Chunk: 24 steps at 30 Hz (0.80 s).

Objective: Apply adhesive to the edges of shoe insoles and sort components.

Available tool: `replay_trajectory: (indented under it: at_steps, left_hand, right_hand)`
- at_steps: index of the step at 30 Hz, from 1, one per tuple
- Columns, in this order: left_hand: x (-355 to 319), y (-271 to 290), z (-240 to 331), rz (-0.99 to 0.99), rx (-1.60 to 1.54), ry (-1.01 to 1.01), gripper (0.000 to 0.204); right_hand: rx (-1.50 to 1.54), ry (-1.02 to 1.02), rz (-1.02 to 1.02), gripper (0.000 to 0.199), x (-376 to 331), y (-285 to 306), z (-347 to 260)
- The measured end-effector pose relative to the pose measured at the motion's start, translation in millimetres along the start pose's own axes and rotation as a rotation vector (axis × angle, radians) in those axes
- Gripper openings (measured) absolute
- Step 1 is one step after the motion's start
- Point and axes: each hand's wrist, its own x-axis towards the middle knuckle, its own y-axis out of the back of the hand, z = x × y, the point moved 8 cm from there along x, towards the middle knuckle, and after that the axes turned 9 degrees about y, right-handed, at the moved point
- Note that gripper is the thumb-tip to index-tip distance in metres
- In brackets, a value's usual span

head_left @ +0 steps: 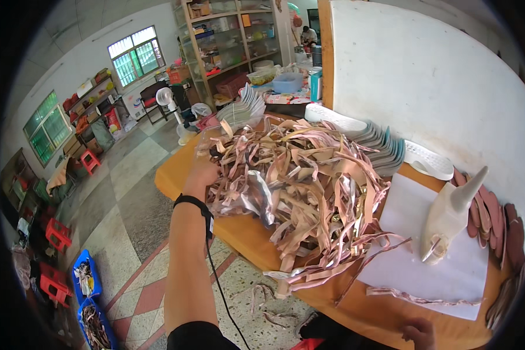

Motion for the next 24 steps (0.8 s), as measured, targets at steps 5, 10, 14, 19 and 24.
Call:
replay_trajectory:
  at_steps: [5,10,14,19,24]
  left_hand:
    - [8.0,6.5,-27.7,-0.002,0.065,0.187,0.022]
    - [-14.5,83.4,-63.1,0.465,-1.015,0.33,0.003]
    - [-25.8,113.8,-72.5,0.385,-1.75,0.335,0.009]
    - [-53.4,170.0,-40.7,0.362,-1.965,0.214,0.007]
    - [-65.0,185.7,-6.0,0.142,-1.847,0.191,0.011]
  right_hand:
    - [0.008,-0.02,0.037,0.019,1.9,4.6,5.9]
    - [0.068,-0.058,0.053,0.019,0.6,5.7,11.3]
    - [0.099,-0.049,0.042,0.019,4.8,1.2,-0.3]
    - [0.061,0.047,-0.063,0.02,4.5,-8.5,-15.7]
    - [0.025,0.052,-0.07,0.022,-10.3,-10.5,-33.1]
